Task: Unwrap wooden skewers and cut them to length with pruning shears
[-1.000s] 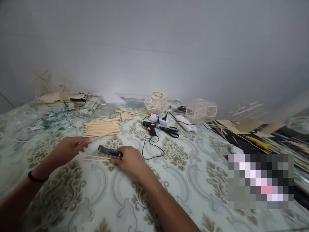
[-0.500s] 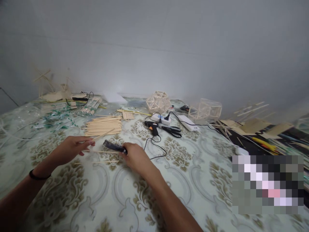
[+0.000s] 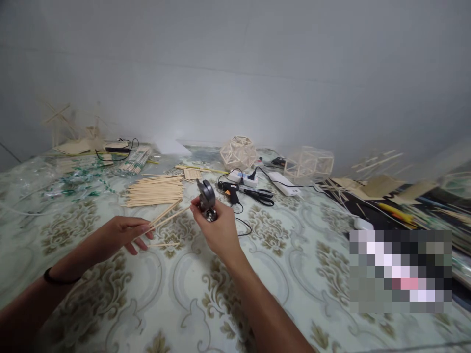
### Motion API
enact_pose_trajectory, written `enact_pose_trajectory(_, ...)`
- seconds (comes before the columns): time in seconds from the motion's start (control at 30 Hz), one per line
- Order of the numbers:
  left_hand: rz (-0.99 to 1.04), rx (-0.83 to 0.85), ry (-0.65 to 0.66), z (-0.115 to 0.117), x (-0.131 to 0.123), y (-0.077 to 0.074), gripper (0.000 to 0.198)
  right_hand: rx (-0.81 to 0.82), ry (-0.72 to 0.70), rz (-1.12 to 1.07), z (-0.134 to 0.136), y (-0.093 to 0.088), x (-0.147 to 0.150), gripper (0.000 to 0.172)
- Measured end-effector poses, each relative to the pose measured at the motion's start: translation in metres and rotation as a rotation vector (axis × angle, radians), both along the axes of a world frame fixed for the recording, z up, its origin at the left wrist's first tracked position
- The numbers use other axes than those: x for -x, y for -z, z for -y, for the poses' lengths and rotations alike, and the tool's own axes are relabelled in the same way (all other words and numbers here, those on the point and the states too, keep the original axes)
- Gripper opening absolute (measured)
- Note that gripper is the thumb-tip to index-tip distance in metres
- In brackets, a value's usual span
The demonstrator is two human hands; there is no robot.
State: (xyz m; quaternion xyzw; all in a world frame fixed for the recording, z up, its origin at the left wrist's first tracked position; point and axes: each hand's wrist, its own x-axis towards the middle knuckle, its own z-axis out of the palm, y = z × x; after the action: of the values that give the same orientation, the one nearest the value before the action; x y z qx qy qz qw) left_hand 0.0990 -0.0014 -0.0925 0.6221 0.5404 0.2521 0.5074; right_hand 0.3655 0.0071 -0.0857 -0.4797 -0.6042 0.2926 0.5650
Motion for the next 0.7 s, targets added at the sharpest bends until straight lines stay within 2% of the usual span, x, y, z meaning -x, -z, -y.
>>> enact_pose_trajectory(0.23,0.049,0.020,0.043,0.008,-0.012,0.000,0.048,-0.208,0.016,0.138,0.010,-0.001,0.001,0.009)
enact_pose_trajectory(0.33,0.037,0.031,0.053,0.010,-0.014,-0.002,0.048,-0.254,0.007,0.185,0.012,-0.003,-0.002,0.011)
enact_pose_trajectory(0.53,0.071,0.057,0.071,0.011,-0.016,0.005,0.046,-0.205,-0.034,0.078,0.013,-0.002,0.004,0.017)
enact_pose_trajectory(0.7,0.100,0.076,0.102,0.014,-0.020,0.009,0.047,-0.080,-0.073,-0.068,0.013,-0.004,0.009,0.020)
